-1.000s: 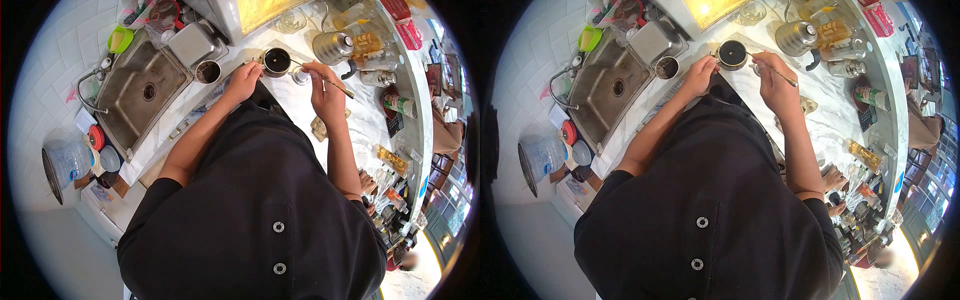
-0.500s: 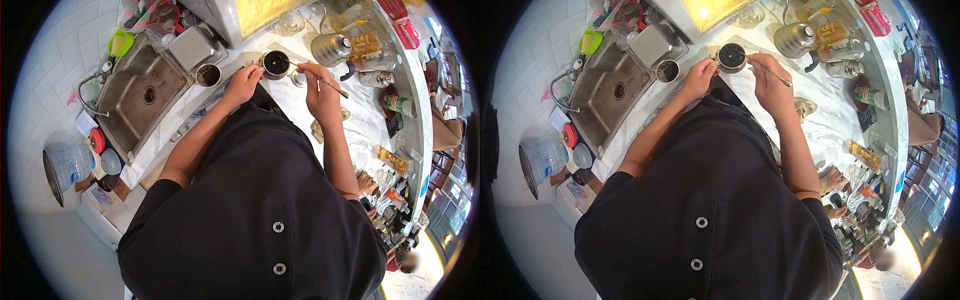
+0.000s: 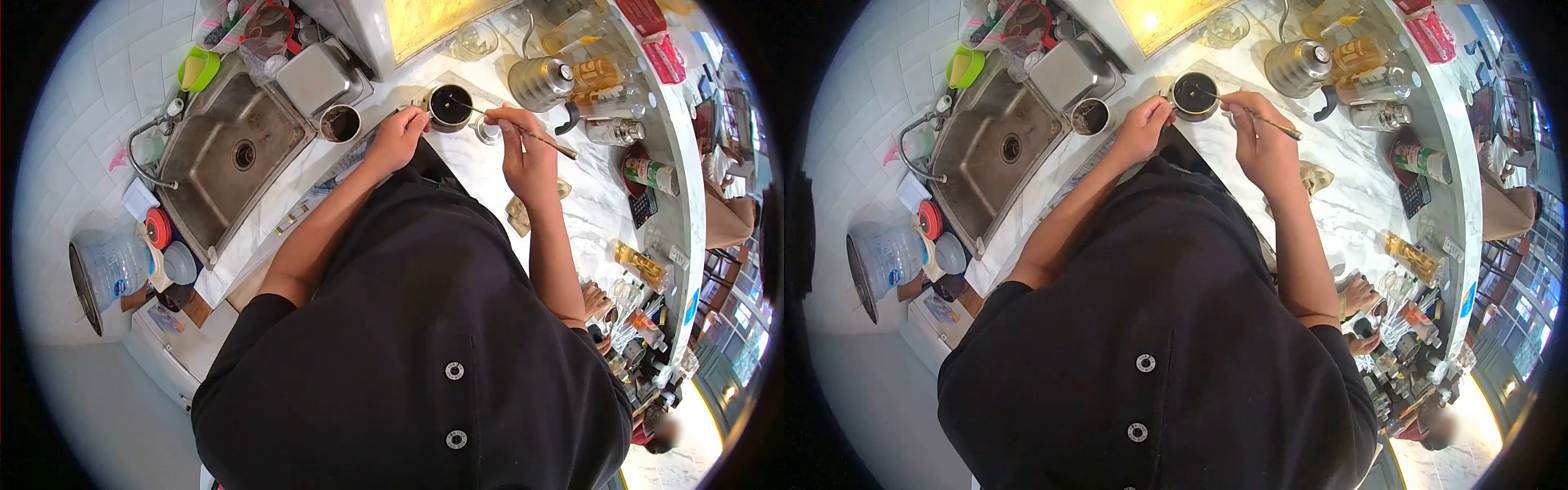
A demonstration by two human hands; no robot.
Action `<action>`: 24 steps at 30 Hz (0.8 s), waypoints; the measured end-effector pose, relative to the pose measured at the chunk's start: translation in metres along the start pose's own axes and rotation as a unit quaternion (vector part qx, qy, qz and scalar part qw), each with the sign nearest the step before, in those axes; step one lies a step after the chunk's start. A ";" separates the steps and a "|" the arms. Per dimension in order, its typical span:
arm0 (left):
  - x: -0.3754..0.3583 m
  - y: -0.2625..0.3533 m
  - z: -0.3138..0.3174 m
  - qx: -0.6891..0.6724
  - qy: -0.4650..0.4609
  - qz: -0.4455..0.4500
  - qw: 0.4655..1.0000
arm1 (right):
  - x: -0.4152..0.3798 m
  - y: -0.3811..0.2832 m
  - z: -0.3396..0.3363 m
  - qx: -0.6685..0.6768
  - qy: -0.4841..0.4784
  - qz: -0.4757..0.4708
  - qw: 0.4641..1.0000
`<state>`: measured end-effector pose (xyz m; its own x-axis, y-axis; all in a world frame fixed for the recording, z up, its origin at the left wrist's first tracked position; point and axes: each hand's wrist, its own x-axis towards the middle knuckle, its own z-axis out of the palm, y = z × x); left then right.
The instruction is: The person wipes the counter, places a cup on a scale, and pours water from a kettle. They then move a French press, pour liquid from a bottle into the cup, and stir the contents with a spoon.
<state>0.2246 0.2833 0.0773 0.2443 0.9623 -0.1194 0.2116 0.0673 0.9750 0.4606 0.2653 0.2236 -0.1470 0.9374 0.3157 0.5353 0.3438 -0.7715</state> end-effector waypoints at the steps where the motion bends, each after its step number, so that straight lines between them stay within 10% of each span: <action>1: 0.001 0.000 0.000 0.000 0.001 0.000 1.000 | -0.001 0.000 -0.003 -0.001 -0.005 0.013 1.000; 24: 0.000 -0.005 0.002 -0.025 0.000 -0.016 1.000 | -0.001 0.003 0.006 0.030 0.006 0.036 0.999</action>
<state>0.2253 0.2825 0.0718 0.2380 0.9594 -0.1513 0.1720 0.1117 0.9788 0.4572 0.2659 0.2179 -0.0995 0.9594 0.2638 0.4935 0.2778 -0.8242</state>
